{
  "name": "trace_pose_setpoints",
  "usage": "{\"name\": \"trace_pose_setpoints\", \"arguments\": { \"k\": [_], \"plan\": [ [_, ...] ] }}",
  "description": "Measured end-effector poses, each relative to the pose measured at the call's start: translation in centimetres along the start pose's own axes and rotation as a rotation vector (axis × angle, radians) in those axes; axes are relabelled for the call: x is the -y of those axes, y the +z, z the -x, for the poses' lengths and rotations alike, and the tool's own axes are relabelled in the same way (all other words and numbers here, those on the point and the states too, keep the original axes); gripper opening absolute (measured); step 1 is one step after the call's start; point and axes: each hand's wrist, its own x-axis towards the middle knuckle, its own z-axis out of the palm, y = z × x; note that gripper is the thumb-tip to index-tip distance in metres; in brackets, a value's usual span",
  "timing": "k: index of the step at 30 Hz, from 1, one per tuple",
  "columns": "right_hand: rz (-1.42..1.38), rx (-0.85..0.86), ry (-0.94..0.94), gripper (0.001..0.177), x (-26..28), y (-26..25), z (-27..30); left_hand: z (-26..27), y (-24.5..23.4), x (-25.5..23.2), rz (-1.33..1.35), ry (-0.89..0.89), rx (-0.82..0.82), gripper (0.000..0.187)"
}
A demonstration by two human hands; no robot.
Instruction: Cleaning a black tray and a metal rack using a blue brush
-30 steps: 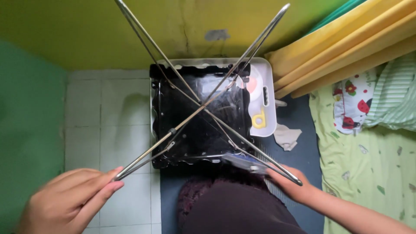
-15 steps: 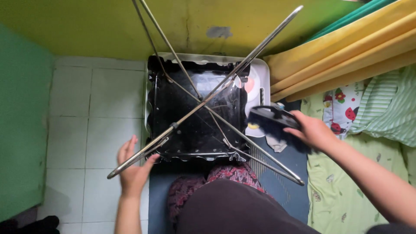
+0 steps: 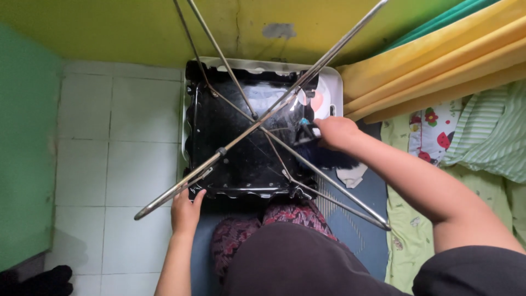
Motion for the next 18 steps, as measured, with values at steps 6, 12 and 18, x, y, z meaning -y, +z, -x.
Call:
{"name": "trace_pose_setpoints", "arguments": {
  "k": [6,12,18],
  "plan": [
    [0.2,-0.352,0.091,0.035,-0.7,-0.5,-2.5,0.1,1.0,0.7,0.037,0.224,-0.256,0.072],
    [0.101,-0.224,0.044,0.046,2.1,-1.1,-1.2,0.9,-1.9,-2.3,0.074,0.06,-0.125,0.108],
    [-0.005,0.143,0.042,0.051,2.7,2.2,-1.5,0.6,-2.5,-2.6,-0.094,0.1,-0.027,0.142]
  ]
}}
